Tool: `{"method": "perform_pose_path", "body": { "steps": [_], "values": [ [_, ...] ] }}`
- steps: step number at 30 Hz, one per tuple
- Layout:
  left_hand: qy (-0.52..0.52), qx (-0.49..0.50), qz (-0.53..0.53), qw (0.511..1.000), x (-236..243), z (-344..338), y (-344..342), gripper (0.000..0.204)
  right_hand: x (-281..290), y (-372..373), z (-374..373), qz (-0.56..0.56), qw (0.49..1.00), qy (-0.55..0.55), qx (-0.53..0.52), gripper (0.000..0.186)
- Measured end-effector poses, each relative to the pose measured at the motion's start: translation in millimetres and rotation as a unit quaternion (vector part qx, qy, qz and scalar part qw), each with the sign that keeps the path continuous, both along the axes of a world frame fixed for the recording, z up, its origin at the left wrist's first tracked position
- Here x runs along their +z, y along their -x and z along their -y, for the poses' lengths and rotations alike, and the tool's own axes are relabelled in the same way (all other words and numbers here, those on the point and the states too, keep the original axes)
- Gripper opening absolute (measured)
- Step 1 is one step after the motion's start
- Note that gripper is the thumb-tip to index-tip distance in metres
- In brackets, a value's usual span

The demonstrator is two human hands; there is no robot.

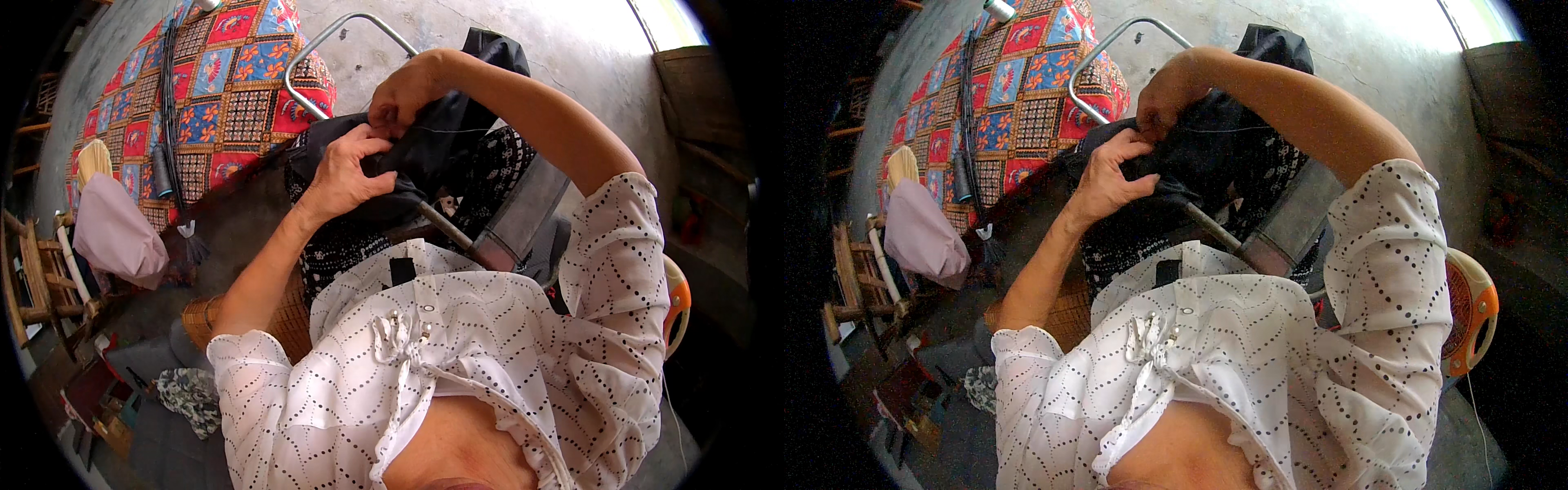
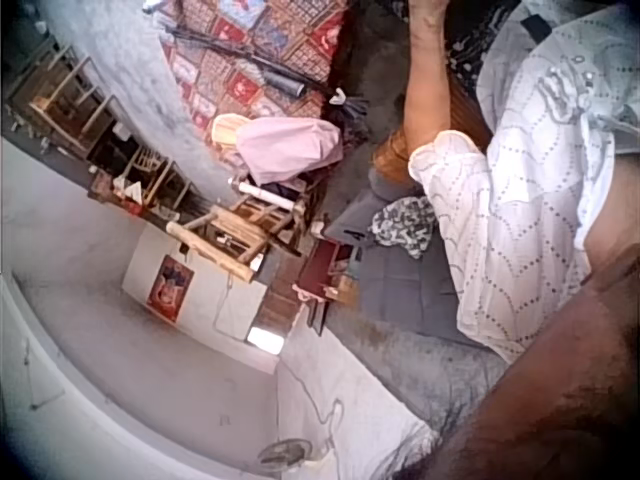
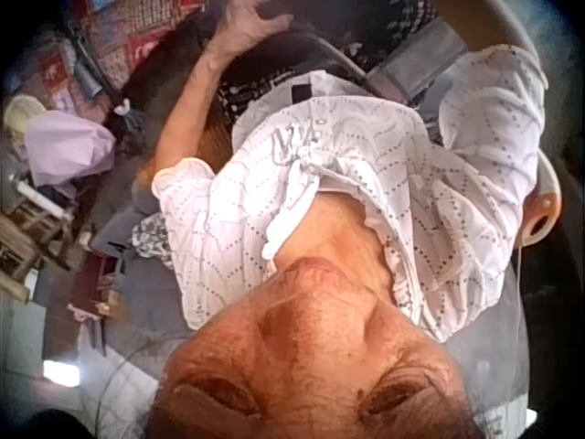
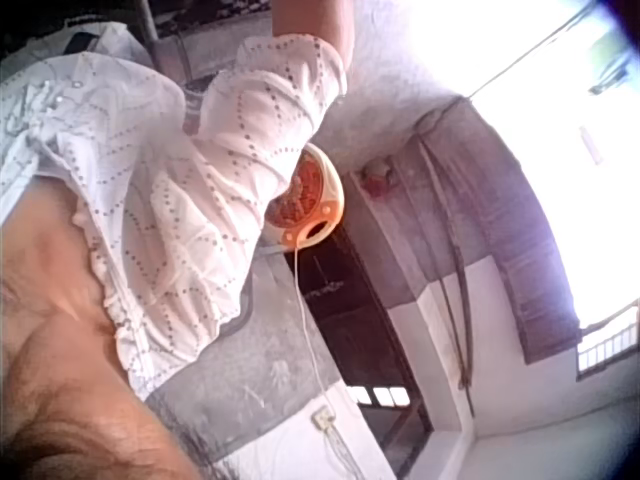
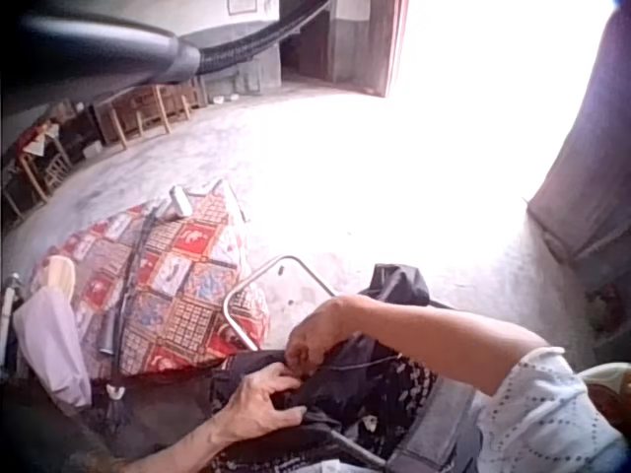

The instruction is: The person repairs a folding chair by hand, first sewing a black fabric sleeve onto the frame with a needle and thread, then fitting the metal frame pieces together and pulling the fabric over the seat and backrest.

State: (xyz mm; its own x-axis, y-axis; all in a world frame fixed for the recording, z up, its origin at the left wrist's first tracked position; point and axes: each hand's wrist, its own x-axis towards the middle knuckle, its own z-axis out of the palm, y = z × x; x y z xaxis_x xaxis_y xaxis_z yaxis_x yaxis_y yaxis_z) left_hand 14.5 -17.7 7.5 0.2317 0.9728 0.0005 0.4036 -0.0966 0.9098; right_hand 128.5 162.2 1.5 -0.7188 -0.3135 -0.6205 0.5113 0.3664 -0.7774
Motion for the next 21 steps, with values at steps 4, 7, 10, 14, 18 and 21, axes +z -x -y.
{"method": "perform_pose_path", "body": {
  "steps": [4, 7, 10, 14, 18, 21],
  "values": [
    [-0.096, -0.032, -0.093, 0.990, 11.7, -3.4, -0.7, 0.037, -13.2, 5.3, 0.2, 0.051, 0.995, 0.085, 0.004, 0.022],
    [-0.113, -0.027, -0.113, 0.987, 11.6, -1.6, -0.2, 0.036, -19.6, 5.2, -0.1, 0.086, 0.982, 0.166, -0.025, 0.023],
    [-0.121, -0.023, -0.111, 0.986, 9.3, -0.7, -1.0, 0.035, -23.8, 6.5, -0.4, 0.070, 0.984, 0.165, -0.014, 0.024],
    [-0.118, -0.011, -0.110, 0.987, 9.4, 1.5, -3.6, 0.033, -21.4, 8.7, 4.5, 0.055, 0.993, 0.106, -0.007, 0.025],
    [-0.124, 0.003, -0.112, 0.986, 8.7, 1.4, -2.9, 0.031, 12.9, 6.0, 9.2, 0.023, 0.998, -0.024, -0.057, 0.023],
    [-0.090, 0.010, -0.086, 0.992, 8.3, 0.8, -1.6, 0.031, 48.6, -21.3, 22.4, -0.207, 0.926, -0.293, -0.119, 0.018]
  ]
}}
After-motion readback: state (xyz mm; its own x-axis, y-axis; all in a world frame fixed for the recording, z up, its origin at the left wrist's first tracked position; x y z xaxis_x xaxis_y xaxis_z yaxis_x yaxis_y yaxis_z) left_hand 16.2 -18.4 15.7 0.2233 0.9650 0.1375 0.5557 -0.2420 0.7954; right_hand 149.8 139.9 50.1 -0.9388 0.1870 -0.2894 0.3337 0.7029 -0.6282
